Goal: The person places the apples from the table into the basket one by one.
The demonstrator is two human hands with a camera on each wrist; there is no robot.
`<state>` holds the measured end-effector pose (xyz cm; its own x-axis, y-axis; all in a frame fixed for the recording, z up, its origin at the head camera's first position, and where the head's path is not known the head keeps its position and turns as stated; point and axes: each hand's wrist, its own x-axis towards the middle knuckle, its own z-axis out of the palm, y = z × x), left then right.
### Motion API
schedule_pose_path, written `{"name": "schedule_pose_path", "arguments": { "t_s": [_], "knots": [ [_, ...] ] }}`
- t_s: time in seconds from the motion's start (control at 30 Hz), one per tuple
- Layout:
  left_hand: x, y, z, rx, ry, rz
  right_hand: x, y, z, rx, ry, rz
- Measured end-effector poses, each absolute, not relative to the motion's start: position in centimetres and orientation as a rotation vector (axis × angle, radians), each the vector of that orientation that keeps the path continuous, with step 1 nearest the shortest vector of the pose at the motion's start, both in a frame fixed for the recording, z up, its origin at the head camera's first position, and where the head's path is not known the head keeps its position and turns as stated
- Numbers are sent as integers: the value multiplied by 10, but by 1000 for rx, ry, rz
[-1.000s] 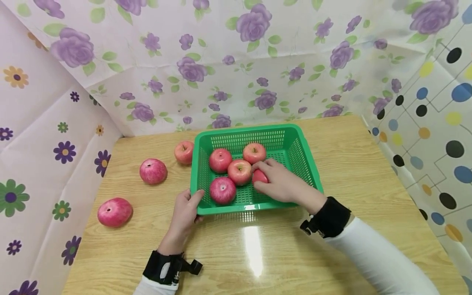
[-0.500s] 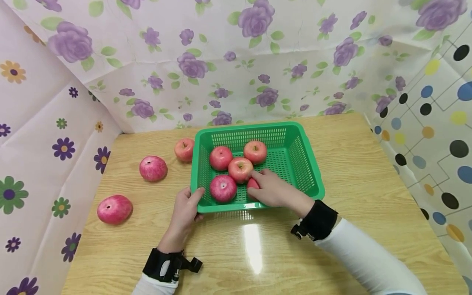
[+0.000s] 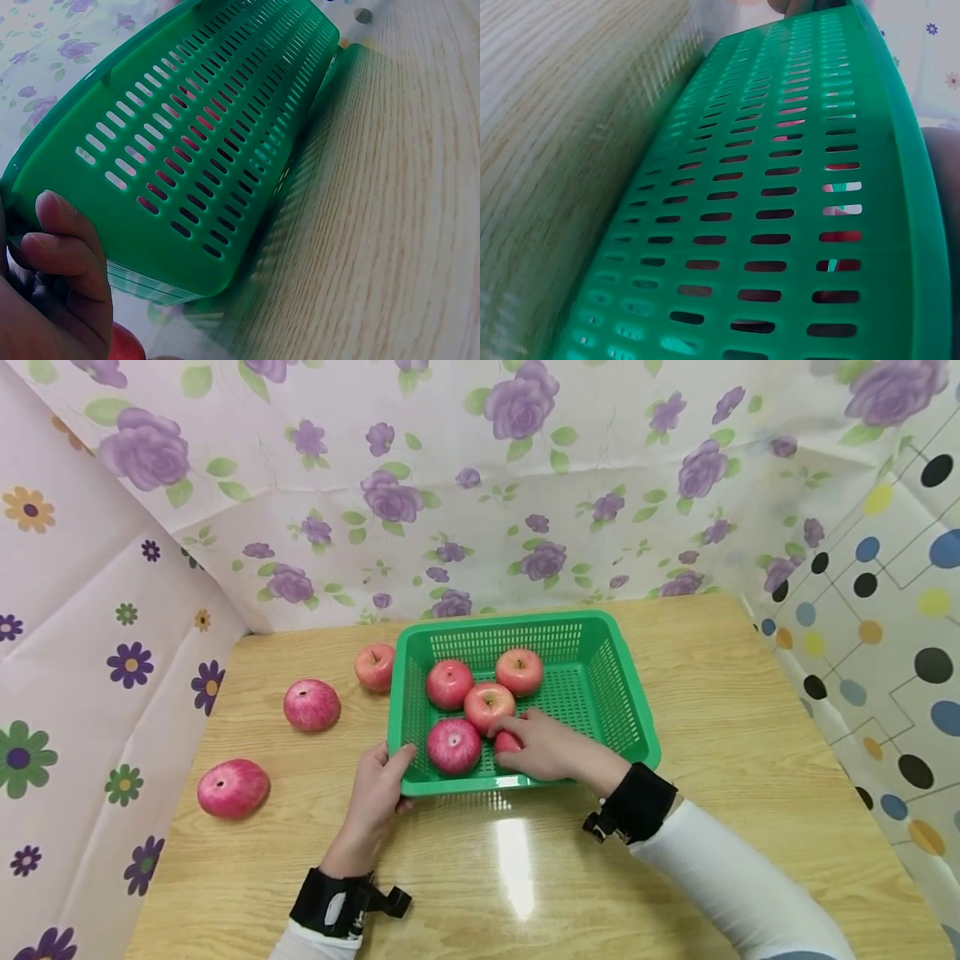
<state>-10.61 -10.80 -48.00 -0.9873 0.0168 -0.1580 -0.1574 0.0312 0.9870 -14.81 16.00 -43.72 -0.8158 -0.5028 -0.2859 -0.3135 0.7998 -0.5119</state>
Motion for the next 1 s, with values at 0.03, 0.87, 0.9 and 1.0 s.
{"name": "schedule_pose_path", "arguments": {
  "t_s": [0.03,0.87,0.9,1.0],
  "knots": [
    [-106,-108,-480,-151,2163,2096,-149,160,-437,-615,2568,-629],
    [-107,-109,-481,-157,2126,2136,-146,163,-432,-658,2505,-617],
    [-107,-108,-481,-163,2122,2131,-146,163,-431,-656,2503,-622],
    [-107,-109,-480,-192,2114,2119,-144,167,-428,-649,2494,-647]
  ]
}}
